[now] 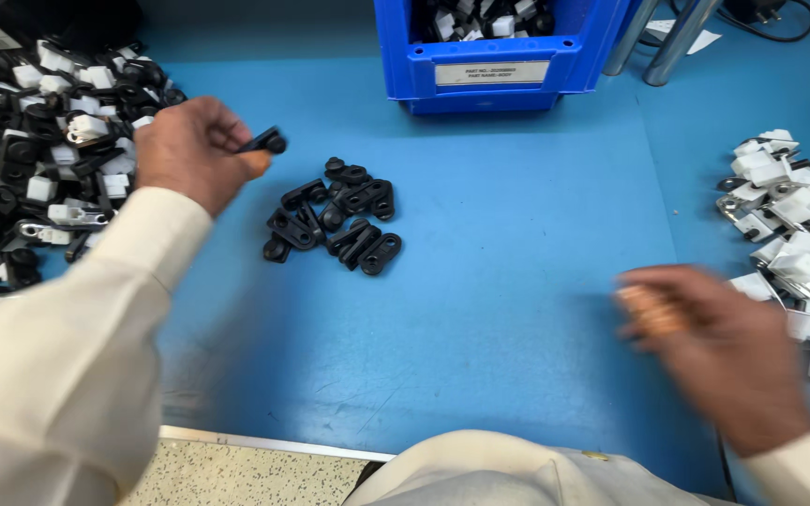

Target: The person sits at a factory workbench assembling small plastic and metal components. They pick a black plastic bracket and a white plastic piece, press and fit the parts together by hand, and place the finished assembly on the table, repeating the cycle with new parts.

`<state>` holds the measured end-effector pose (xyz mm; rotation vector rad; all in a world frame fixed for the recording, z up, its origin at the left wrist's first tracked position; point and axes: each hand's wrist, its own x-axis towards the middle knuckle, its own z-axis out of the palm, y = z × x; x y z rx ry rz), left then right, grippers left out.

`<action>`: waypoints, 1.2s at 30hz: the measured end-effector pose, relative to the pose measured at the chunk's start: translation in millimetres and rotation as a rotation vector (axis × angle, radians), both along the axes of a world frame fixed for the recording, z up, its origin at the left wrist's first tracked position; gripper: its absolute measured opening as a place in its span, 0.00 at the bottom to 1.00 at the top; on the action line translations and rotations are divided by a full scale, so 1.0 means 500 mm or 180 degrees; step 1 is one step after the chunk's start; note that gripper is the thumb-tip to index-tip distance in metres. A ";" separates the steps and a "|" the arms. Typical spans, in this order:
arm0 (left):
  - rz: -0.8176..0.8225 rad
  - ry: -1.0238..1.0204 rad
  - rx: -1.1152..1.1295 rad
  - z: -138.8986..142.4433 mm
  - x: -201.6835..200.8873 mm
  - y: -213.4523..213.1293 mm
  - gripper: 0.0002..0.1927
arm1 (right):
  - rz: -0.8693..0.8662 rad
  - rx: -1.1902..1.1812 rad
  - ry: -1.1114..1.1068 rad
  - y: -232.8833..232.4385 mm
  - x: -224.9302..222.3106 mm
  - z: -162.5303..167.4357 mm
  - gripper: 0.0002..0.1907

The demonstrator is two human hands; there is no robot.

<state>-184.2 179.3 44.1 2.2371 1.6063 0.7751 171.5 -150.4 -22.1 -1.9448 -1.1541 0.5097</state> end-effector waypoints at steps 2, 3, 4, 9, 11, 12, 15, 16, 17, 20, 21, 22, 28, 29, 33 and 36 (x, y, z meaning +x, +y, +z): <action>-0.0515 -0.0643 0.0494 0.006 0.049 -0.062 0.13 | -0.0552 0.0290 -0.0450 -0.020 0.071 -0.008 0.15; -0.0539 -0.0539 0.0399 0.004 0.082 -0.102 0.12 | -0.0409 0.0125 -0.1266 -0.026 0.114 -0.011 0.19; -0.0560 -0.0435 0.0305 -0.004 0.121 -0.150 0.10 | -0.0255 -0.0043 -0.2078 -0.025 0.158 -0.012 0.24; -0.1146 0.0152 -0.0269 -0.015 0.282 -0.361 0.11 | 0.0251 -0.0804 -0.3459 -0.042 0.245 -0.057 0.27; -0.1352 0.0366 -0.0868 -0.005 0.299 -0.398 0.14 | 0.0233 -0.0731 -0.3437 -0.047 0.245 -0.049 0.26; -0.1444 0.0478 -0.1172 0.000 0.300 -0.409 0.16 | 0.0195 -0.0486 -0.3227 -0.048 0.236 -0.041 0.25; -0.1325 0.0249 -0.1721 0.008 0.291 -0.416 0.13 | -0.0006 -0.0073 -0.2394 -0.053 0.189 -0.002 0.21; -0.1237 0.0098 -0.1743 0.007 0.292 -0.415 0.13 | -0.0111 -0.0127 -0.1995 -0.059 0.159 0.005 0.19; -0.1151 -0.0051 -0.1768 0.006 0.295 -0.413 0.14 | -0.0213 -0.0182 -0.1592 -0.061 0.130 0.012 0.17; -0.1227 0.0050 -0.1651 0.000 0.310 -0.415 0.18 | 0.0035 -0.0205 -0.2147 -0.036 0.068 0.035 0.19; -0.1301 0.0179 -0.1582 -0.001 0.314 -0.418 0.20 | -0.0002 -0.0328 -0.2125 -0.030 0.052 0.041 0.20; -0.1354 0.0305 -0.1518 -0.001 0.321 -0.422 0.18 | -0.0052 -0.0456 -0.2105 -0.024 0.041 0.047 0.22; -0.1203 0.0497 -0.1608 0.002 0.354 -0.442 0.12 | -0.0533 -0.0615 -0.1573 -0.008 0.024 0.053 0.22; -0.1008 0.0326 -0.1841 0.001 0.357 -0.443 0.12 | -0.0596 -0.0404 -0.1383 -0.011 0.024 0.049 0.20; -0.0632 -0.0146 -0.2061 -0.011 0.372 -0.451 0.11 | -0.0178 0.0277 -0.1446 -0.014 0.013 0.027 0.21; -0.0651 -0.0273 -0.2056 -0.021 0.377 -0.453 0.09 | -0.0223 0.0113 -0.1762 -0.009 -0.001 0.019 0.18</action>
